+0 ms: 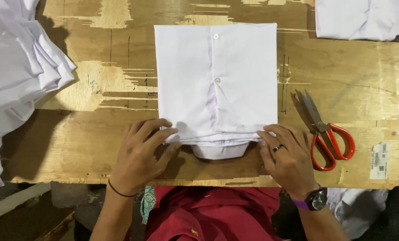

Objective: Folding and smoothing a white school shirt on a wooden table in a factory setting.

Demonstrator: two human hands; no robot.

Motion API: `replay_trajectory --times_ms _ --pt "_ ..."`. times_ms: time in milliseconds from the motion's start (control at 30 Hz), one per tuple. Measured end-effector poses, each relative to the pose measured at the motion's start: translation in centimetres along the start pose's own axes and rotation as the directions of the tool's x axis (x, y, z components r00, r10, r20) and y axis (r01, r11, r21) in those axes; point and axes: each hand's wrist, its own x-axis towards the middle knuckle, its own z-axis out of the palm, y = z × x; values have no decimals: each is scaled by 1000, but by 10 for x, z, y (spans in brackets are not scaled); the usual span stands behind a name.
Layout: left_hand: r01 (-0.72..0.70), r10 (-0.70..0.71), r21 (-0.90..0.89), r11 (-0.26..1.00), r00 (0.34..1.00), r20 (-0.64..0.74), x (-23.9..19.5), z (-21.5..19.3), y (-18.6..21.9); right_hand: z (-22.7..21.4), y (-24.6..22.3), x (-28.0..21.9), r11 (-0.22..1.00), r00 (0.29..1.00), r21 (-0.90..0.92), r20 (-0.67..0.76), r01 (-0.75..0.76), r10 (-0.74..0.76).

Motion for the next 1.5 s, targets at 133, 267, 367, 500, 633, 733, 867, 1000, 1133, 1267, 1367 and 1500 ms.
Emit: replay_trajectory --times_ms 133,267,367,500,633,733,867,1000,1133,1267,1367,1500 --pt "-197 198 17 980 980 -36 48 2 13 -2 -26 53 978 996 192 -14 86 -85" --pt "-362 362 100 927 932 21 86 18 15 11 -35 72 959 969 160 36 234 -243" --pt "-383 375 73 921 921 103 103 31 9 16 -31 73 958 961 156 103 240 -257" --pt "-385 383 42 922 922 55 111 56 -1 7 -35 84 965 954 115 164 235 -252" --pt "-295 297 -87 952 955 9 111 57 4 13 -27 80 971 963 84 130 225 -235" --pt "-220 232 -203 954 972 39 110 51 3 13 -22 81 950 996 301 14 79 -87" --pt "-257 273 -104 961 943 190 105 42 3 -2 -28 92 869 995 489 -15 -81 101" --pt "-215 220 -52 975 917 333 106 32 8 -4 -40 96 885 1000 465 7 14 -20" --pt "-157 177 -82 984 897 406 106 35 4 10 -43 81 930 985 333 22 156 -173" --pt "-164 190 -97 982 880 435 106 33 6 15 -43 70 957 965 193 107 215 -238" --pt "-178 196 -82 981 884 424 104 28 10 2 -44 78 958 956 220 183 186 -227" --pt "-282 252 102 954 939 233 93 48 7 6 -25 89 951 972 290 171 106 -161"
